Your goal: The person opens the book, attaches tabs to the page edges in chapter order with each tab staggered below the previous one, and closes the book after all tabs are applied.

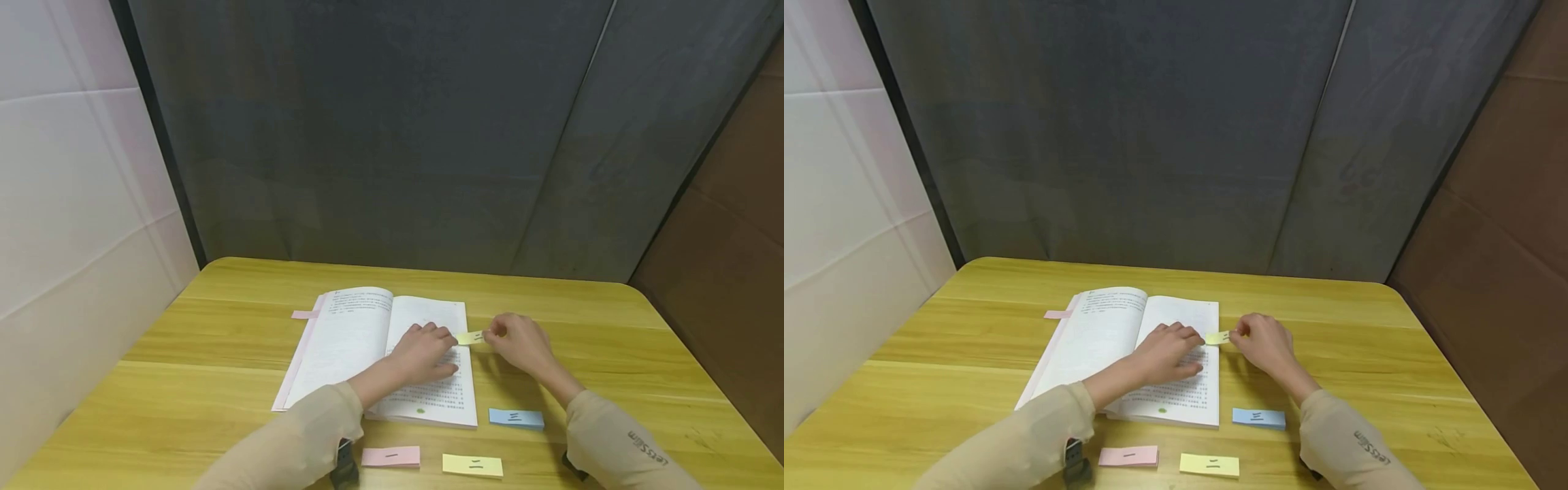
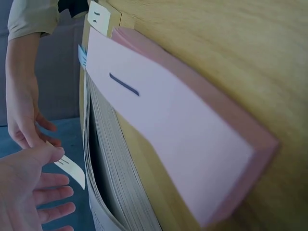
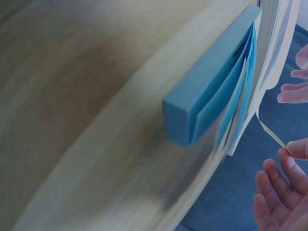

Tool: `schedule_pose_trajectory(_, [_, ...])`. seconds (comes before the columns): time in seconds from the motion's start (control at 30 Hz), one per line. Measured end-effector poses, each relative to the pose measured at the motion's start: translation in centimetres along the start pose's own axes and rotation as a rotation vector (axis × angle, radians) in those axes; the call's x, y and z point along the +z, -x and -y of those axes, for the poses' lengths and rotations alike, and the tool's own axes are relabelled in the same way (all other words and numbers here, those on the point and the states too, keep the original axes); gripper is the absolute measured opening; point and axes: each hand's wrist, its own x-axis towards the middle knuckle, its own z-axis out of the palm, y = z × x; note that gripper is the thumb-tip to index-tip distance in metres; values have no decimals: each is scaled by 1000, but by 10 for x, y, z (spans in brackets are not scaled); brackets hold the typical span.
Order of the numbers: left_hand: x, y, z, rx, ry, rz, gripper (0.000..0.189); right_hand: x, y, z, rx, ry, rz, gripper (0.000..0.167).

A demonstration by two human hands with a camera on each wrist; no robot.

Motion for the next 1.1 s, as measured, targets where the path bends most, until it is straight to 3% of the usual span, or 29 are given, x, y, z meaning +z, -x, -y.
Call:
schedule_pose_trajectory(0.27, [4, -7, -5, 8, -37, 42, 47, 2, -1, -2, 9, 19, 14, 13])
schedule_pose_trajectory(0.6, [14, -16, -10, -31, -46, 172, 61, 2, 1, -5, 30, 35, 33, 14])
schedule_pose_trajectory(1.1, [17, -17, -11, -21, -68, 174, 61, 5, 1, -12, 57, 22, 73, 13])
